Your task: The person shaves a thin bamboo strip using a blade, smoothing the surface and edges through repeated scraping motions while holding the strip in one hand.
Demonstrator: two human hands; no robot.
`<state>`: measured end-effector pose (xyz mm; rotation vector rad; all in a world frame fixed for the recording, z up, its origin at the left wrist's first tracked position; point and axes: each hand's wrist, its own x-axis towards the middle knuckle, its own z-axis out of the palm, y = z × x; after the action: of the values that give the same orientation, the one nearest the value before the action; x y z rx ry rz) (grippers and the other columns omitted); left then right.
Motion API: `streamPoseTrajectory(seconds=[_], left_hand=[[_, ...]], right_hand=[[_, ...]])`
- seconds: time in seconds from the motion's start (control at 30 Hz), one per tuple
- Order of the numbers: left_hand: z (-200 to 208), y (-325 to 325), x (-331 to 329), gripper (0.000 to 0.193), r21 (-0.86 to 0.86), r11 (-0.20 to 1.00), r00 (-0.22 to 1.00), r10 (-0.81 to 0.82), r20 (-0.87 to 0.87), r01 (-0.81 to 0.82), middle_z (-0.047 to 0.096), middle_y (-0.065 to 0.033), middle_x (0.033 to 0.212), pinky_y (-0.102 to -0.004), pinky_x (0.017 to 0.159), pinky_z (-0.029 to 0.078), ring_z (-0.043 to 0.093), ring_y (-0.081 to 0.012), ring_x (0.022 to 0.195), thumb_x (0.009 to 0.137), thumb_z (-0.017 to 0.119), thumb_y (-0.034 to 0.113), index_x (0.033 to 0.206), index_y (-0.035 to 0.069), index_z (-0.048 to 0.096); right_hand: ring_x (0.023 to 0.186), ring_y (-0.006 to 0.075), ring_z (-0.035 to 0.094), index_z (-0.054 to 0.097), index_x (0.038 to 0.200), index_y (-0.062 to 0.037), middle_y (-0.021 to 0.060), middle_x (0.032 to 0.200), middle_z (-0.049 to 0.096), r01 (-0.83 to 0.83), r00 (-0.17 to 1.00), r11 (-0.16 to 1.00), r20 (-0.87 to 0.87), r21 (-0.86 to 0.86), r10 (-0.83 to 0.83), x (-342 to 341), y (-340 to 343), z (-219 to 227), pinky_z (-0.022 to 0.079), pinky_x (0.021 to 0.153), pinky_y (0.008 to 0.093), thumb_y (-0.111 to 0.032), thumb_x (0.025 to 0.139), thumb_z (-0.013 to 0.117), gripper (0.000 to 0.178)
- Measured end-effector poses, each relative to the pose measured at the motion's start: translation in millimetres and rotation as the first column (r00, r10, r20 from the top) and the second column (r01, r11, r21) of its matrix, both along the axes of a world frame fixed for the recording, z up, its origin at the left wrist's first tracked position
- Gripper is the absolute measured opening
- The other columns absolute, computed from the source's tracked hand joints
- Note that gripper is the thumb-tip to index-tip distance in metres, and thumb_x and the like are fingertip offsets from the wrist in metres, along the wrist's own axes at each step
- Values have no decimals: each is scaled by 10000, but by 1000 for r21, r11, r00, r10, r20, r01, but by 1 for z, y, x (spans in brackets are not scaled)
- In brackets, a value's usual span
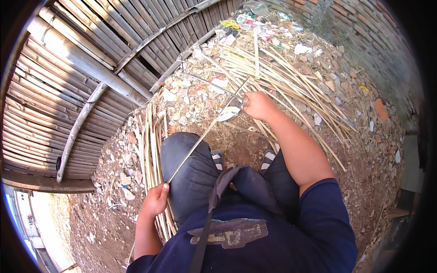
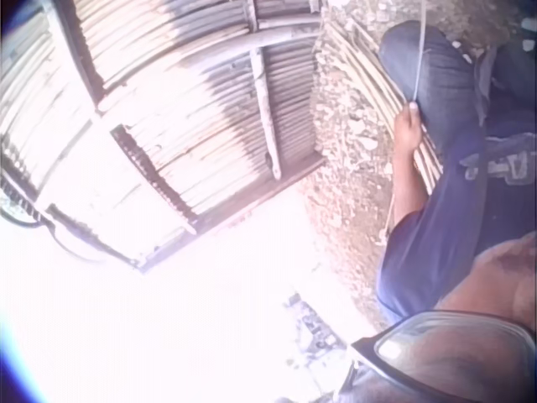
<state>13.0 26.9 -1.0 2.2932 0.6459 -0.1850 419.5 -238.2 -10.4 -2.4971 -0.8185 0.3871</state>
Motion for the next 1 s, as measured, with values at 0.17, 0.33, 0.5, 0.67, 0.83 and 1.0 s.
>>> streamPoseTrajectory(seconds=[0.17, 0.33, 0.5, 0.67, 0.83, 1.0], left_hand=[[-1, -2, -1, 568, -64, 997, 998, 46, -41, -48, 576, -123, 678, -382, 661, 482, 534, -205, 666, 1112, 439, 451, 851, -29, 596], [1, -7, 5, 583, -51, 998, 999, 35, -24, -36, 577, -68, 692, -361, 654, 471, 521, -183, 660, 1120, 396, 465, 813, 5, 580], [2, -7, 5, 571, 36, 999, 998, 27, -65, -24, 571, -72, 682, -362, 651, 469, 520, -182, 658, 1122, 400, 456, 831, -1, 581], [-1, -8, 4, 585, -17, 997, 994, 80, -69, -81, 556, -75, 669, -367, 655, 469, 511, -176, 667, 1120, 400, 469, 830, -6, 585], [13, -10, 9, 600, 34, 997, 988, 73, -133, -69, 636, -223, 744, -450, 729, 506, 616, -354, 711, 1100, 421, 494, 889, -29, 627], [1, -6, -1, 575, 32, 995, 992, 98, -83, -96, 637, -196, 745, -434, 719, 505, 620, -323, 712, 1099, 438, 473, 878, -25, 622]], right_hand=[[993, 379, 706, 705, 1179, -92, 201, 1006, 738, -184, 976, 979, 102, -86, 193, -31, 13, 35, 567, 865, 482, -255, 856, 750, 364], [925, 391, 714, 726, 1124, -90, 209, 963, 739, -127, 992, 992, -15, -3, 127, -10, 2, 1, 569, 829, 481, -230, 832, 753, 325], [907, 394, 713, 717, 1064, -55, 213, 932, 733, -15, 999, 1000, 35, 10, 15, -9, 3, 22, 568, 816, 490, -199, 818, 735, 287], [865, 391, 708, 714, 1063, -96, 213, 871, 721, -350, 913, 930, 181, -112, 366, -38, 19, 34, 560, 783, 480, -212, 802, 764, 289], [1028, 369, 706, 711, 1157, -17, 222, 1080, 737, 268, 961, 963, -72, -18, -268, 42, -21, -17, 554, 896, 445, -273, 810, 788, 438], [869, 302, 702, 716, 1024, 4, 164, 932, 747, 530, 845, 773, -294, 347, -448, 58, -51, -6, 525, 807, 401, -261, 829, 792, 337]])
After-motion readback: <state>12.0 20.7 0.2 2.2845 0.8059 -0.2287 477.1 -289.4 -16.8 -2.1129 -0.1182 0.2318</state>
